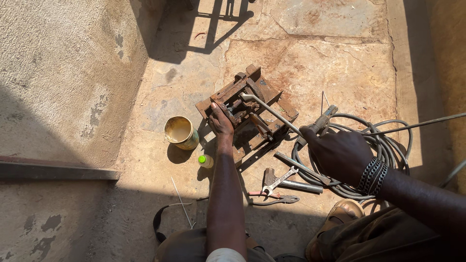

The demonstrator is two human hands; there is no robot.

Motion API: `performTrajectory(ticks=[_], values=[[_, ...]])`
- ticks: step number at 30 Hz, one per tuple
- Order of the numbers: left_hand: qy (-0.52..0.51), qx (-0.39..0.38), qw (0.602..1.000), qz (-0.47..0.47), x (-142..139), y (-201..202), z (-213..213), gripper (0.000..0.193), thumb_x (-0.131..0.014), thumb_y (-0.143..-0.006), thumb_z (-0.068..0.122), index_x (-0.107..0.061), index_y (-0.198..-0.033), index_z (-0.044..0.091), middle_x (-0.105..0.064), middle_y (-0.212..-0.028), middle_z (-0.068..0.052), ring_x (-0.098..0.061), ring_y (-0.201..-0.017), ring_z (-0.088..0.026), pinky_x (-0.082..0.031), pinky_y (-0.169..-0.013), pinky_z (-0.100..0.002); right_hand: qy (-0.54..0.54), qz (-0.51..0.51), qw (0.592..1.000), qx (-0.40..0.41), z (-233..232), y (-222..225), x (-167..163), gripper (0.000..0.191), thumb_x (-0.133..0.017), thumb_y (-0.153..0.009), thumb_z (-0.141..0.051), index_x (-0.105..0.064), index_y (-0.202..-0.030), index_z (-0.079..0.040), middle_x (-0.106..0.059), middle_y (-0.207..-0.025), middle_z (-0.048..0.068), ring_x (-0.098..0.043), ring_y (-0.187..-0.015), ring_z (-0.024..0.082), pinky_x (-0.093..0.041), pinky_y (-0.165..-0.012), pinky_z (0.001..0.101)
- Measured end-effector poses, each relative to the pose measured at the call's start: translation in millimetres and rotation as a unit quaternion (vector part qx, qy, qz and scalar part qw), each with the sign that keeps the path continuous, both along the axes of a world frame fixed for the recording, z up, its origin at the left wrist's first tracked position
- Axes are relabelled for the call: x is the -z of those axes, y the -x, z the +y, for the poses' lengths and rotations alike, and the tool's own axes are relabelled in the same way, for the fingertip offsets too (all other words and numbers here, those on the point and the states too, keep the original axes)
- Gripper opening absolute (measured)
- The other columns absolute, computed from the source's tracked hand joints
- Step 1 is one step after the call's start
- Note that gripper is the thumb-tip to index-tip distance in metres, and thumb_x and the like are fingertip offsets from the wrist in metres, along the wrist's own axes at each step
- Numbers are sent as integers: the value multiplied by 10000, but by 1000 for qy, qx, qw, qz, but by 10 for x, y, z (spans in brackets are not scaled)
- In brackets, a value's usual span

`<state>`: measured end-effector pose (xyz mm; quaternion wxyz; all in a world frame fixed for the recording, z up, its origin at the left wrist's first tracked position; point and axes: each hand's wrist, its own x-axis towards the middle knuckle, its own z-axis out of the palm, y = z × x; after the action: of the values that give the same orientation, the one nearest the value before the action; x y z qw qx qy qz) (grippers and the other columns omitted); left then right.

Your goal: The person squats on the ground working on a rusty mechanical device. They hold the device steady with one hand while turning a bolt with a spanner, and at times pour liquid from a small bottle onto the mechanism before continuing to work the spanner.

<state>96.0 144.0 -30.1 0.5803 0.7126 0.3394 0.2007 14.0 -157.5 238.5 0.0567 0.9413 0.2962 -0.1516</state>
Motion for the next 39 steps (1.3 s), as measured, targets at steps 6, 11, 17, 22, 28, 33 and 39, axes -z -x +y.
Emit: performTrajectory(ticks=[6,11,17,22,28,33,39], values=[[-1,4,999,-33,-106,18,-18,1069,-217,-950,824,-660,-1116,-134,-678,-1064,-289,-644,-1022,-401,-485,-914,-534,-5,-19,1000,-15,-103,38,193,465,-512,-953,-242,-462,-1402,-130,-605,-511,27,-580,-404,236,-400,-389,435],[13,16,996,-81,-133,58,-34,1026,-241,-966,806,-665,-947,-128,-701,-897,-253,-636,-863,-364,-492,-820,-521,-47,-36,998,-22,-188,82,380,610,-523,-936,-259,-414,-1523,-134,-621,-532,38,-587,-389,244,-414,-359,438],[3,0,993,-121,14,78,-32,965,-325,-1014,798,-620,-1006,-120,-646,-946,-202,-609,-901,-302,-482,-833,-499,-70,-43,997,-16,-272,144,599,563,-533,-942,-289,-425,-1473,-139,-631,-579,23,-593,-431,230,-413,-381,425],[-6,0,989,-151,47,145,-40,916,-371,-1107,722,-540,-1214,-172,-531,-1099,-93,-559,-1025,-247,-460,-883,-458,-92,-48,994,-24,-318,167,726,622,-520,-955,-288,-386,-1543,-136,-627,-583,23,-586,-417,216,-404,-365,415],[-13,49,986,-158,-244,270,-98,823,-350,-1019,733,-451,-708,-22,-424,-658,-85,-404,-670,-227,-342,-643,-443,-107,-36,994,-16,-375,214,937,606,-524,-970,-320,-361,-1526,-141,-646,-615,21,-603,-444,217,-403,-379,412],[-29,43,986,-160,-440,329,-138,819,-355,-1014,722,-499,-730,-33,-470,-686,-115,-448,-683,-260,-381,-666,-451,-142,-70,987,-31,-448,227,1172,603,-540,-963,-318,-349,-1510,-151,-651,-634,26,-606,-458,218,-413,-382,401],[-69,43,981,-175,-404,321,-123,811,-343,-1042,682,-509,-741,-53,-501,-688,-165,-467,-687,-299,-369,-684,-470,-130,-71,989,-17,-475,253,1449,626,-521,-992,-335,-325,-1564,-174,-617,-596,26,-579,-422,206,-407,-372,396]])
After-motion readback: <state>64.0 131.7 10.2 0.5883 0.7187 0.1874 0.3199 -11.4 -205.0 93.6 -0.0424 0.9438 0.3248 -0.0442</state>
